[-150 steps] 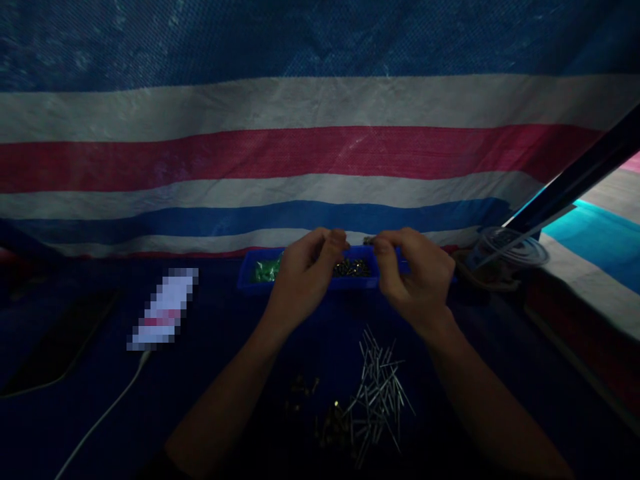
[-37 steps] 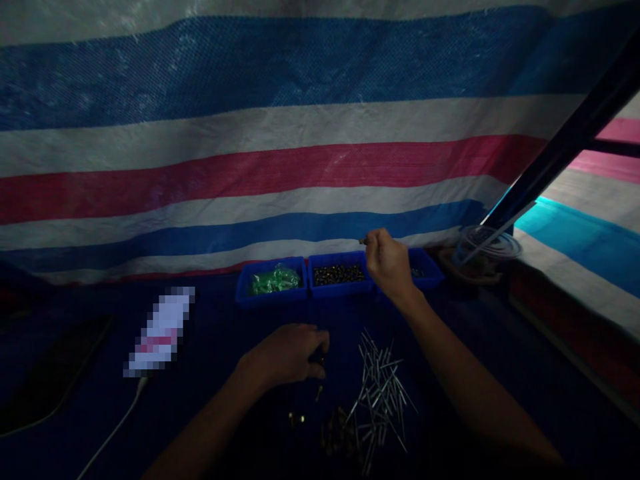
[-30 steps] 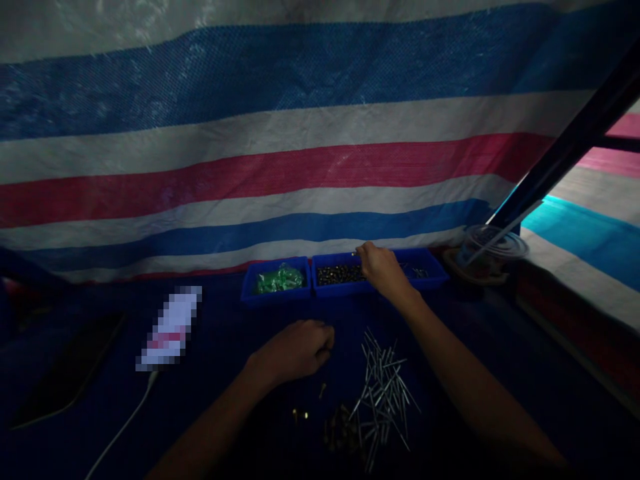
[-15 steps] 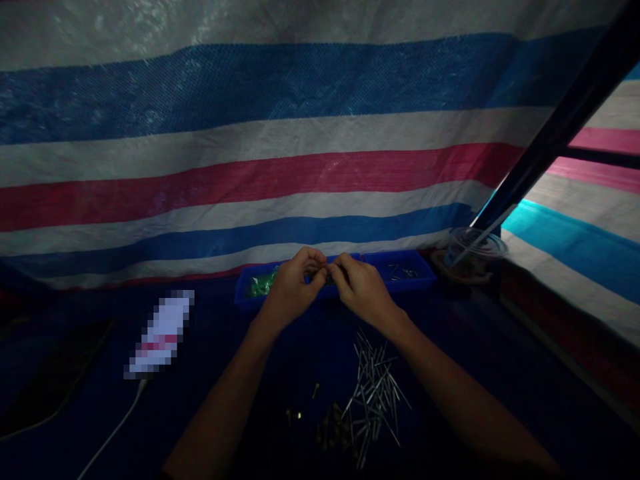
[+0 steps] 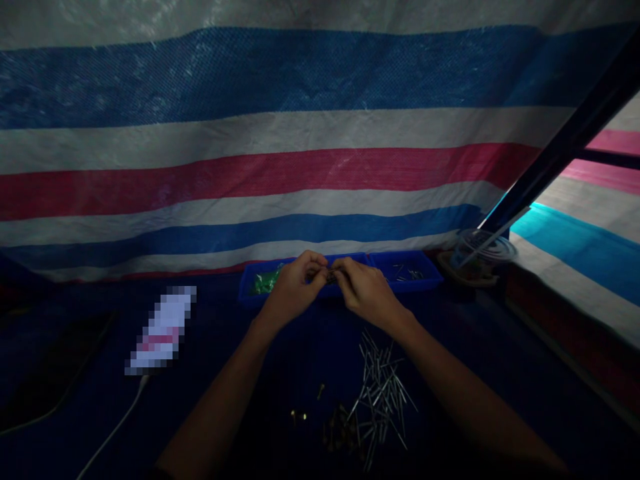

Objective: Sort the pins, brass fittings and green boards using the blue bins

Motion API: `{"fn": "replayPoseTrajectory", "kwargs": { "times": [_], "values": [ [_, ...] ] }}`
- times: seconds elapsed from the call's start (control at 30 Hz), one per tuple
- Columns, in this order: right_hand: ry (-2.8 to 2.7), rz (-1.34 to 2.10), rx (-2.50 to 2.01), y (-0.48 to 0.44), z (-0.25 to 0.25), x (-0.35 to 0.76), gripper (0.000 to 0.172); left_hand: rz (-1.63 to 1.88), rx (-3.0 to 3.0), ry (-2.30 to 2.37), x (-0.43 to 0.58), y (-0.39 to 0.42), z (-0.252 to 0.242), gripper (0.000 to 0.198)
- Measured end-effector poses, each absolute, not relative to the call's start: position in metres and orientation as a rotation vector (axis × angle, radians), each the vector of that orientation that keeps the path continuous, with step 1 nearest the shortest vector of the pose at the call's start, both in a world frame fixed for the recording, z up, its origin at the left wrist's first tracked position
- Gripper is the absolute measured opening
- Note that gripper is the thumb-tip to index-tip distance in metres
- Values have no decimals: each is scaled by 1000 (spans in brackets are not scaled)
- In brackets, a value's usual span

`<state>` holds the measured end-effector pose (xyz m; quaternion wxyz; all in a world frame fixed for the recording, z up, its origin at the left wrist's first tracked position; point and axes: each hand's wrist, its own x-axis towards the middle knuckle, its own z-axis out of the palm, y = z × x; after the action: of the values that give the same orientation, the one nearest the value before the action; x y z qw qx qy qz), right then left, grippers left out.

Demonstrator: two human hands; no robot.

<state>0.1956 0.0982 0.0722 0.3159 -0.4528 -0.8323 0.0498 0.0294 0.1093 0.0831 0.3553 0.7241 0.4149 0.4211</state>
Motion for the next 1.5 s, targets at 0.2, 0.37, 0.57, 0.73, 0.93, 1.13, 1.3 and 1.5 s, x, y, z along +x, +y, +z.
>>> {"fn": "replayPoseTrajectory", "kwargs": {
  "times": [0.2,0.37,0.57,0.73,0.93,1.13,1.3,1.5],
  "values": [
    [-2255,13,-1077,96,72,195,25,1097,1831,1009,25,112,81,12],
    [-1984,-89,-1203,106,72,203,33,1033,1944,1030,26,104,87,16],
    [-2059,-138,-1625,105,72,206,41,1126,1966,1159,25,102,88,18],
    [-2804,372,-1055,52,68,187,32,1164,1962,1184,18,104,89,19],
    [-3045,469,-681,24,44,168,32,1082,2085,1194,22,101,89,19],
    [-2996,207,-726,33,35,161,20,1058,2164,1163,26,101,86,17],
    [-2834,359,-812,49,49,170,24,1075,2116,1155,26,104,83,17],
    [-2190,671,-952,68,70,187,6,1155,2037,1146,33,100,80,18]
  ]
}}
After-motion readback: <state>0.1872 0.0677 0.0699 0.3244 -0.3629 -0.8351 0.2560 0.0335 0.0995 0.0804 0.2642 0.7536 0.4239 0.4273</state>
